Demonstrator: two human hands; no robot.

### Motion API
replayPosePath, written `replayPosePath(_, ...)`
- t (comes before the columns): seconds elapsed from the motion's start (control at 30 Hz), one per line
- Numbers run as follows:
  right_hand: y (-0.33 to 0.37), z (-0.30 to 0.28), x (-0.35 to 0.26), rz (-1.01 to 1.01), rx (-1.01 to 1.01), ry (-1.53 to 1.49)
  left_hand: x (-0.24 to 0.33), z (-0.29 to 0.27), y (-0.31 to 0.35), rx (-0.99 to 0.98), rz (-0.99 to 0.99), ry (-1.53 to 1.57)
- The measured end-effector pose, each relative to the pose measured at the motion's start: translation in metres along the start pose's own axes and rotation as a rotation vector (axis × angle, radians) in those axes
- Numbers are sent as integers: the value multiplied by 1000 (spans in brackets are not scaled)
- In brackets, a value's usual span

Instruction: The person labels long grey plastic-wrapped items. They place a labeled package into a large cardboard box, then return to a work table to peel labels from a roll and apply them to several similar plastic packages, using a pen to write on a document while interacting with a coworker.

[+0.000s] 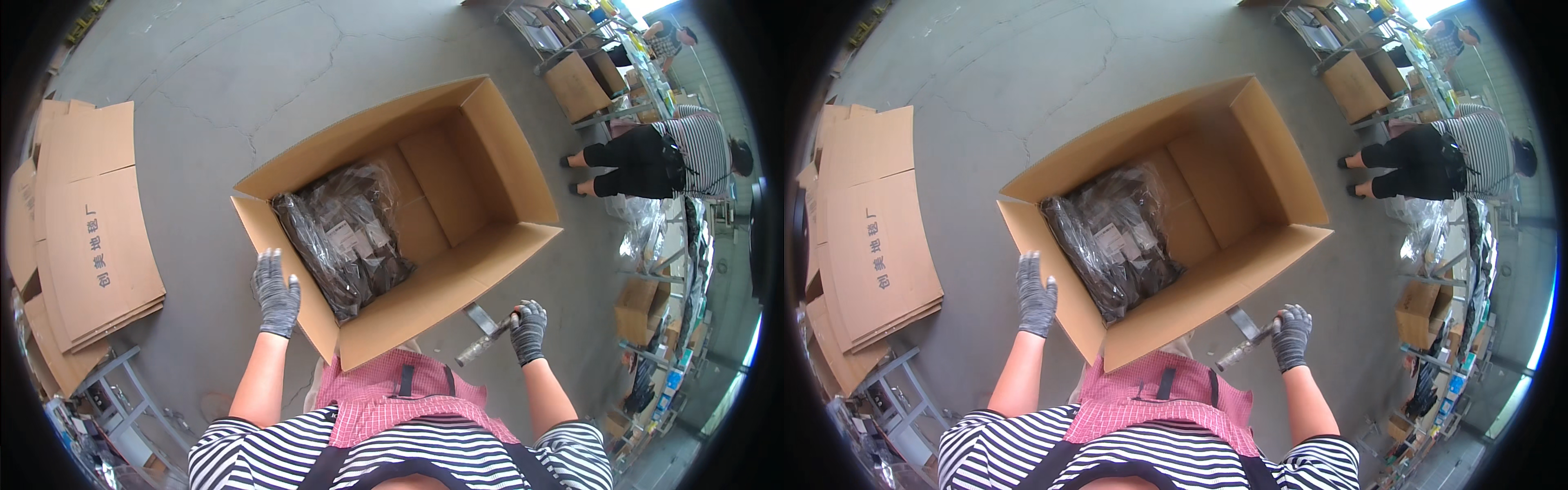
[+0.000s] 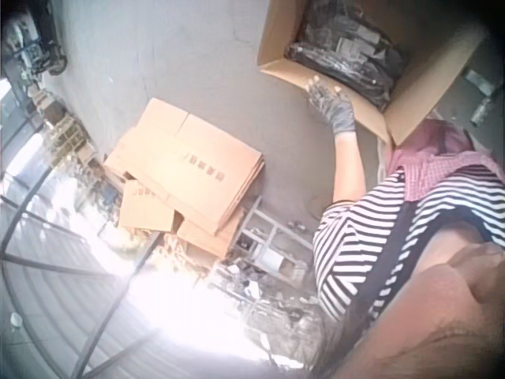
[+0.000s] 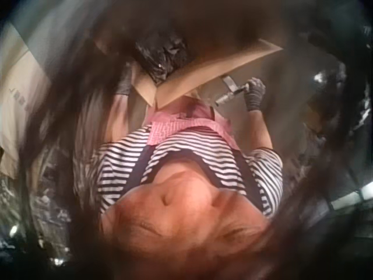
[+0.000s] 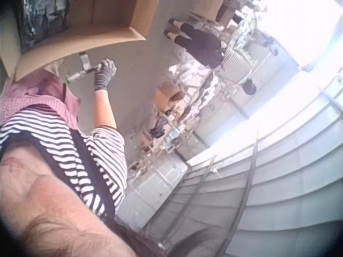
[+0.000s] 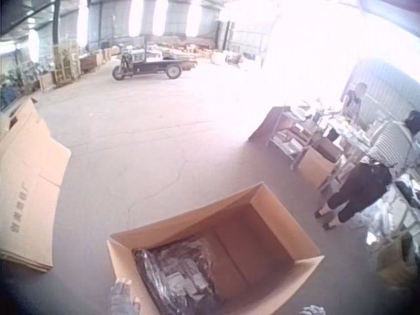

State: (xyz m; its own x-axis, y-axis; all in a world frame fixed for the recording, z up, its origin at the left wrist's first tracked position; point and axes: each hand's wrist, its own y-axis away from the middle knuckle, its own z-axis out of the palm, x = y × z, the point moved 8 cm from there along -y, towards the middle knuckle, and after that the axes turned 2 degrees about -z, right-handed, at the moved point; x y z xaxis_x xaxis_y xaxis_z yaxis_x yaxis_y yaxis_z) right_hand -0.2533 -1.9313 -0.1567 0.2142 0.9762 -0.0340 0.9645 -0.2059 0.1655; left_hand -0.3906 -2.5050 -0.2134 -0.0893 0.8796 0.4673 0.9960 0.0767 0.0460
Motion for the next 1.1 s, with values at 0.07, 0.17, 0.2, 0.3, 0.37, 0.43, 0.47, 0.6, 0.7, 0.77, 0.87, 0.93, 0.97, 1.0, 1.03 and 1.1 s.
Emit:
replayPosePath(0.07, -5, 22, 8, -1, -4, -51, 33, 19, -5, -60, 153, -79)
replayPosePath(0.17, -19, 43, 0, 43, 54, -113, 78, 90, -22, -377, 221, -158)
replayPosePath(0.2, -17, 40, -9, 56, 79, -86, 99, 114, -29, -518, 224, -160)
replayPosePath(0.3, -23, 34, -21, 74, 190, -47, 122, 233, -54, -708, 398, -314)
replayPosePath(0.37, -21, 37, -19, 85, 196, -48, 137, 307, -79, -835, 470, -450)
replayPosePath(0.43, -21, 36, -21, 99, 188, -31, 141, 377, -104, -903, 515, -569)
replayPosePath(0.47, -25, 35, -22, 98, 186, -21, 137, 409, -119, -909, 529, -617)
replayPosePath(0.6, -36, 40, -26, 113, 103, -13, 102, 508, -179, -903, 489, -852)
replayPosePath(0.7, -29, 48, -16, 168, 118, -81, 27, 530, -217, -876, 240, -908)
replayPosePath(0.77, -26, 53, -12, 178, 83, -69, 19, 525, -214, -804, 264, -844)
replayPosePath(0.87, -18, 57, -11, 203, 67, -68, 49, 519, -215, -893, 342, -889)
replayPosePath(0.93, -19, 55, -14, 193, 35, -31, 68, 518, -211, -902, 380, -905)
replayPosePath(0.97, -19, 55, -14, 180, 29, -41, 71, 522, -209, -882, 406, -903)
replayPosePath(1.0, -27, 51, -17, 121, 38, -73, 43, 538, -202, -816, 411, -894)
replayPosePath(1.03, -33, 51, -19, 92, 45, -89, 36, 553, -198, -757, 449, -877)
replayPosePath(1.1, -31, 52, -20, 108, 59, -61, 90, 561, -127, -1041, 777, -892)
